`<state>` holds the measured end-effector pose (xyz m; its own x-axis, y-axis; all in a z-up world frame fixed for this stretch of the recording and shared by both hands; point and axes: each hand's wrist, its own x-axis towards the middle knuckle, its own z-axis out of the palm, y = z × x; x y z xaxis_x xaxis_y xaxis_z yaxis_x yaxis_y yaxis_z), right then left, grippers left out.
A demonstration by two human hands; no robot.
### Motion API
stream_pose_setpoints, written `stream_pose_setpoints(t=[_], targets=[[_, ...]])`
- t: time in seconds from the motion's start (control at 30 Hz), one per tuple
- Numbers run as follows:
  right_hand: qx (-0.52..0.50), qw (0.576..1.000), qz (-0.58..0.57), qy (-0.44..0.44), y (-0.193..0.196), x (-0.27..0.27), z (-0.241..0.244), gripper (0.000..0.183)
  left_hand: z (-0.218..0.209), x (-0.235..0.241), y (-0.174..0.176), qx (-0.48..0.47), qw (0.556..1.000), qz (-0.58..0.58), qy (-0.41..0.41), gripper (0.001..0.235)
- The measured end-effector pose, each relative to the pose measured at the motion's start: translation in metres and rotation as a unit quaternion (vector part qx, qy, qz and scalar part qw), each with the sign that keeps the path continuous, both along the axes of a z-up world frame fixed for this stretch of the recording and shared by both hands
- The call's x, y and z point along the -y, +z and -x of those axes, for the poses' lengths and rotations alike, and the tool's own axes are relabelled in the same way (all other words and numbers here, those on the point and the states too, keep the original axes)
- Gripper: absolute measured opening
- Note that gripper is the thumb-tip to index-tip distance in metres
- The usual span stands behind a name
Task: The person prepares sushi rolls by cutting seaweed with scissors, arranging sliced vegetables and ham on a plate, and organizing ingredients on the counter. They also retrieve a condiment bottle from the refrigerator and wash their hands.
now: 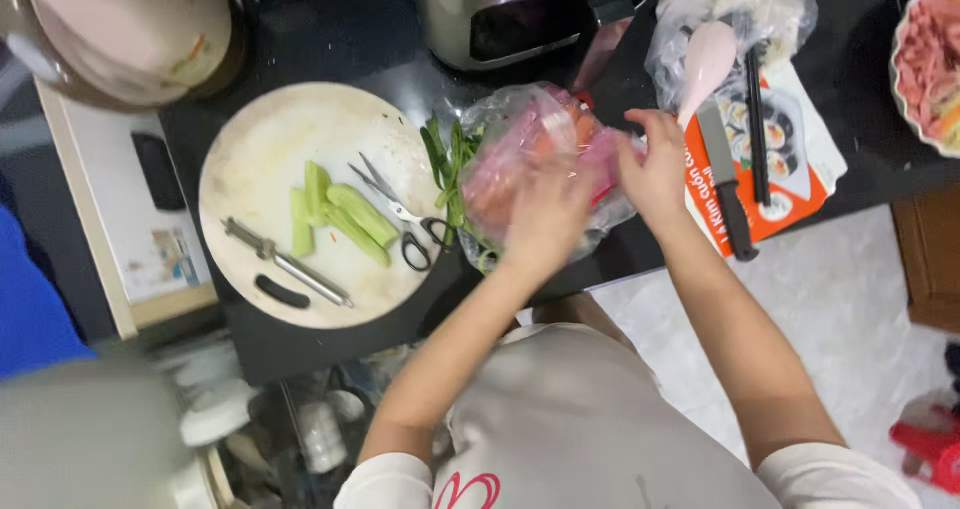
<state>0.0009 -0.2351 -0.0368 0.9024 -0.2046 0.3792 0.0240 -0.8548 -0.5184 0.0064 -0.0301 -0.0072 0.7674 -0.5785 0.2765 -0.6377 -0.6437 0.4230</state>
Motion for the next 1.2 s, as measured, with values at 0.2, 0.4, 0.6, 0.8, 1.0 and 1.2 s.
stream_pose_setpoints(t=[0.2, 0.4, 0.6, 0.8, 1.0, 1.2], targets=[[-0.207, 0.976, 0.067, 0.017, -0.016, 0.044, 0.02, 0.058, -0.012, -0.027, -0.011, 0.028, 0.96, 0.029, 0.275, 0.078], [-0.259, 0.934, -0.245, 0.032, -0.046, 0.087, 0.019, 0.024, -0.041, -0.027, -0.018, -0.067, 0.94, 0.023, 0.335, 0.029], [-0.097, 0.851, -0.507, 0.096, -0.042, 0.092, 0.002, 0.016, -0.047, -0.031, 0.003, -0.122, 0.89, 0.299, 0.322, 0.015], [-0.059, 0.739, -0.659, 0.128, -0.003, 0.07, 0.0, 0.016, -0.03, -0.043, 0.043, -0.266, 0.797, 0.463, 0.281, 0.02], [-0.01, 0.734, -0.651, 0.191, 0.044, 0.074, 0.003, 0.015, 0.023, -0.065, 0.075, -0.267, 0.711, 0.629, 0.166, 0.016], [-0.046, 0.759, -0.596, 0.259, 0.07, 0.066, -0.002, 0.016, 0.024, -0.067, 0.091, -0.306, 0.752, 0.572, 0.119, 0.008]])
